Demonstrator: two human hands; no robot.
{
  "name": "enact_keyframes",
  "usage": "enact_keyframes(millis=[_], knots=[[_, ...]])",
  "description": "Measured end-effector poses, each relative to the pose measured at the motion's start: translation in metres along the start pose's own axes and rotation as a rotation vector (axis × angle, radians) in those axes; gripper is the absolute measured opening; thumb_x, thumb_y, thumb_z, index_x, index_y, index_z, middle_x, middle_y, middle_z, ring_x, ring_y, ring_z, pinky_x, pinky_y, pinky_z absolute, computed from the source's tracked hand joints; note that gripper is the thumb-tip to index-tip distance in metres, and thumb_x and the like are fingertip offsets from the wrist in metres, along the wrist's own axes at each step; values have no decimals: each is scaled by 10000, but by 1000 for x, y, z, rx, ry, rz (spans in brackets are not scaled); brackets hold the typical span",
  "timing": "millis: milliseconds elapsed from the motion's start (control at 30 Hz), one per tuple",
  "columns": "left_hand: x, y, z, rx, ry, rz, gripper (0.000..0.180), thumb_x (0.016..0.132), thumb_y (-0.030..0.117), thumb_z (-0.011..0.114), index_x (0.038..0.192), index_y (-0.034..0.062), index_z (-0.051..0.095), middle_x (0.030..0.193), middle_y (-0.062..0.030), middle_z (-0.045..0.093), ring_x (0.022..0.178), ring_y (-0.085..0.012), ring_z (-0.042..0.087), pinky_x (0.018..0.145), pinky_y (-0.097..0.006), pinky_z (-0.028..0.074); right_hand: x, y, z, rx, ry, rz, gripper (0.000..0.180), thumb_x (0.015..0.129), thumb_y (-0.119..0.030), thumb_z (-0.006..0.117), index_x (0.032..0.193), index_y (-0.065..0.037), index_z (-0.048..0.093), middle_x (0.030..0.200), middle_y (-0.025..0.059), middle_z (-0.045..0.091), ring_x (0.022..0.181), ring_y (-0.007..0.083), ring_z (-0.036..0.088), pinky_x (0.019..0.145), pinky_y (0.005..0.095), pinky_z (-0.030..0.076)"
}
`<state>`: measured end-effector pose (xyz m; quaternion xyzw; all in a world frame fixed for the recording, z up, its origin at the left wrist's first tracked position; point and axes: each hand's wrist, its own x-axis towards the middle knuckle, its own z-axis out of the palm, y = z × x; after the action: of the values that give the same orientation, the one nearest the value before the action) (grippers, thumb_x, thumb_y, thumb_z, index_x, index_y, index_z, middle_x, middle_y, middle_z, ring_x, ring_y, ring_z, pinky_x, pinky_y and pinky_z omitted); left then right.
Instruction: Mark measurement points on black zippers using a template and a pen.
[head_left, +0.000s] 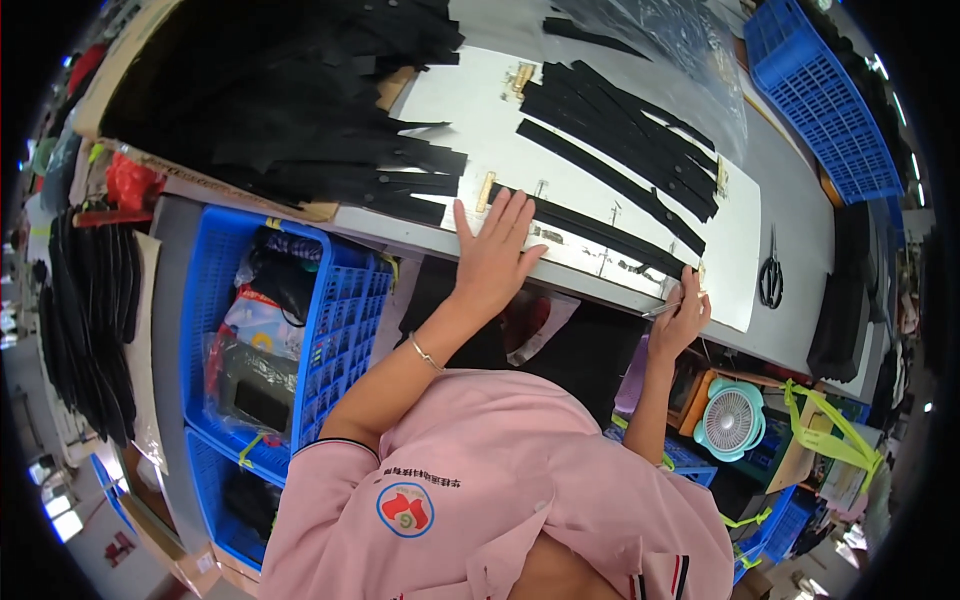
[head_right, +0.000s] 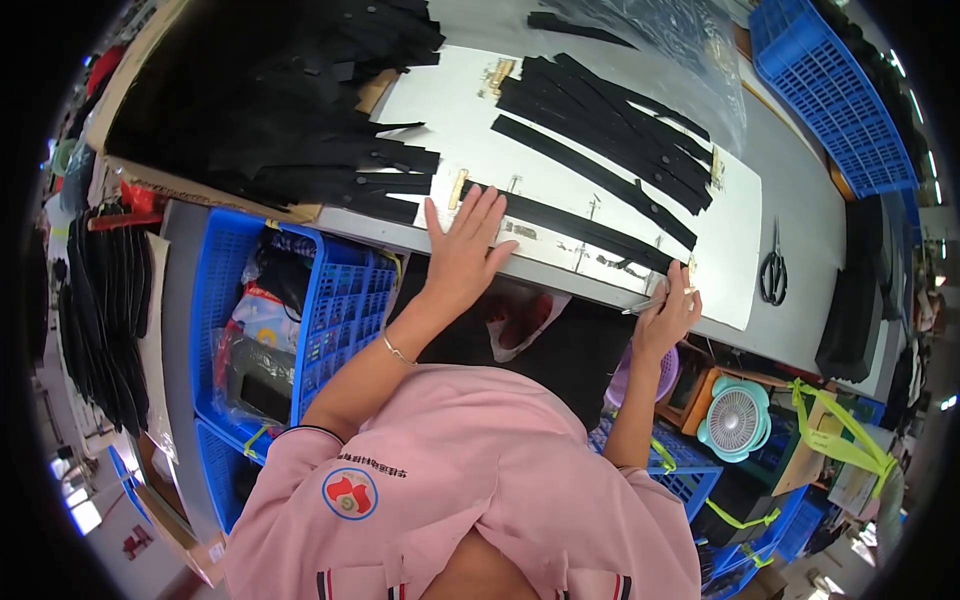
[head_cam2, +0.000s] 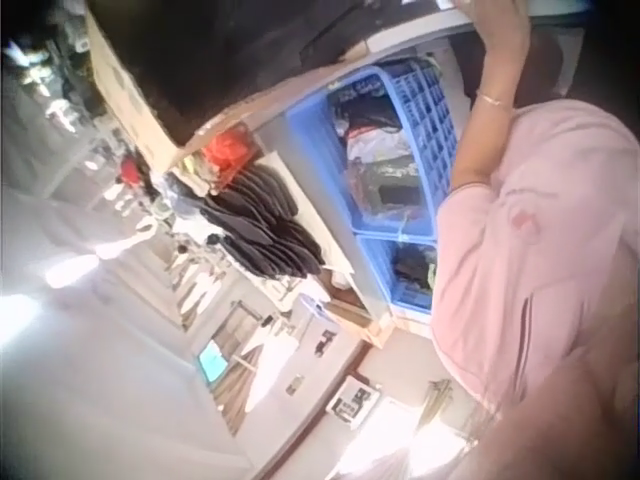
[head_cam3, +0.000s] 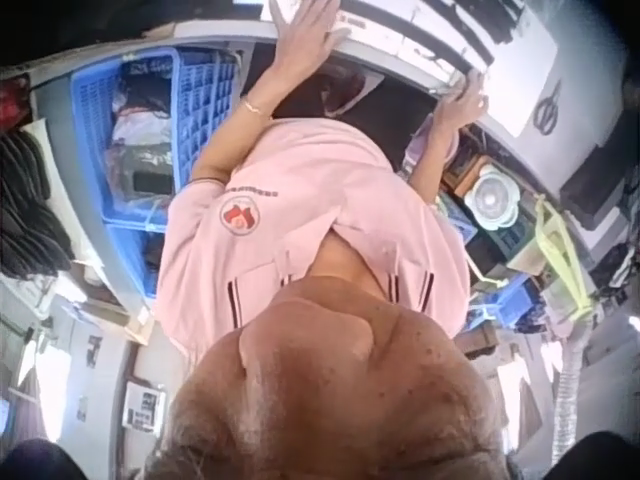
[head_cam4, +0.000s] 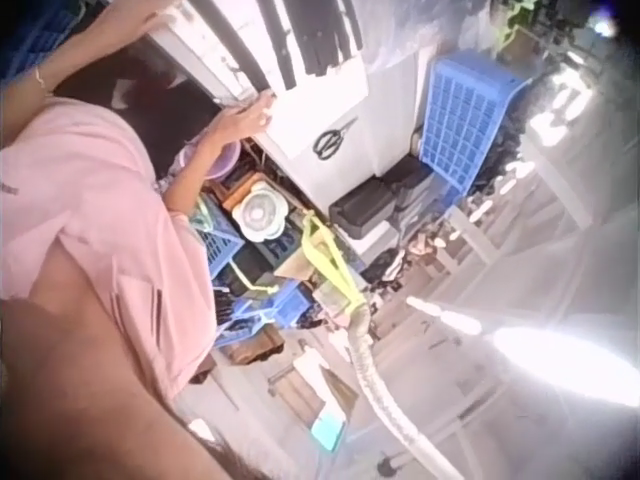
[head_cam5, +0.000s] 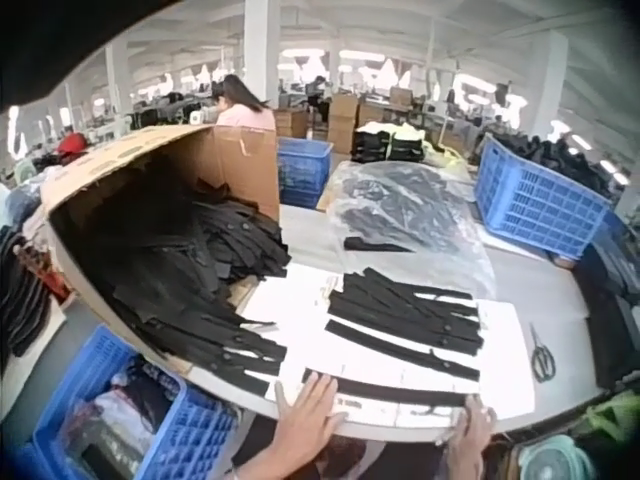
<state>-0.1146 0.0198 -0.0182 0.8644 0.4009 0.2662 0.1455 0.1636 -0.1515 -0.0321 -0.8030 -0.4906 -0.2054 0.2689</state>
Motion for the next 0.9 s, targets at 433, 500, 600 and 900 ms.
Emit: enact_keyframes(millis=[433, 500, 600, 900], knots=[[-1, -14, -13, 54, -15, 1, 570, 933, 315, 738, 1432, 85, 588, 1486, -90, 562, 1462, -312, 426, 1208, -661, 66, 17, -21, -18, 31, -61, 100, 337, 1030, -78, 568, 1364, -53, 600, 1266, 104, 713, 1199, 244, 657, 1121, 430, 360], [-1, -11, -13, 61, -14, 0, 575, 930, 316, 741, 1432, 81, 587, 1484, -95, 562, 1459, -315, 428, 1209, -655, 72, 30, -39, -25, 58, -88, 185, 334, 1052, -104, 546, 1378, -51, 589, 1245, 111, 719, 1132, 228, 683, 1087, 408, 402], [-2, -10, -12, 63, -8, -1, 573, 928, 313, 743, 1429, 81, 588, 1477, -93, 567, 1457, -315, 430, 1208, -655, 79, 53, -85, -18, 735, -117, 458, 356, 1087, -200, 527, 1386, -14, 578, 975, 83, 731, 842, 100, 659, 740, 248, 498], [0, -11, -12, 56, 24, -18, 560, 922, 323, 740, 1412, 92, 602, 1461, -84, 574, 1449, -297, 438, 1199, -664, 112, 85, -176, 44, 1256, -460, 527, 197, 1024, -190, 657, 1095, -38, 761, 740, -30, 628, 595, 11, 482, 520, 199, 367]])
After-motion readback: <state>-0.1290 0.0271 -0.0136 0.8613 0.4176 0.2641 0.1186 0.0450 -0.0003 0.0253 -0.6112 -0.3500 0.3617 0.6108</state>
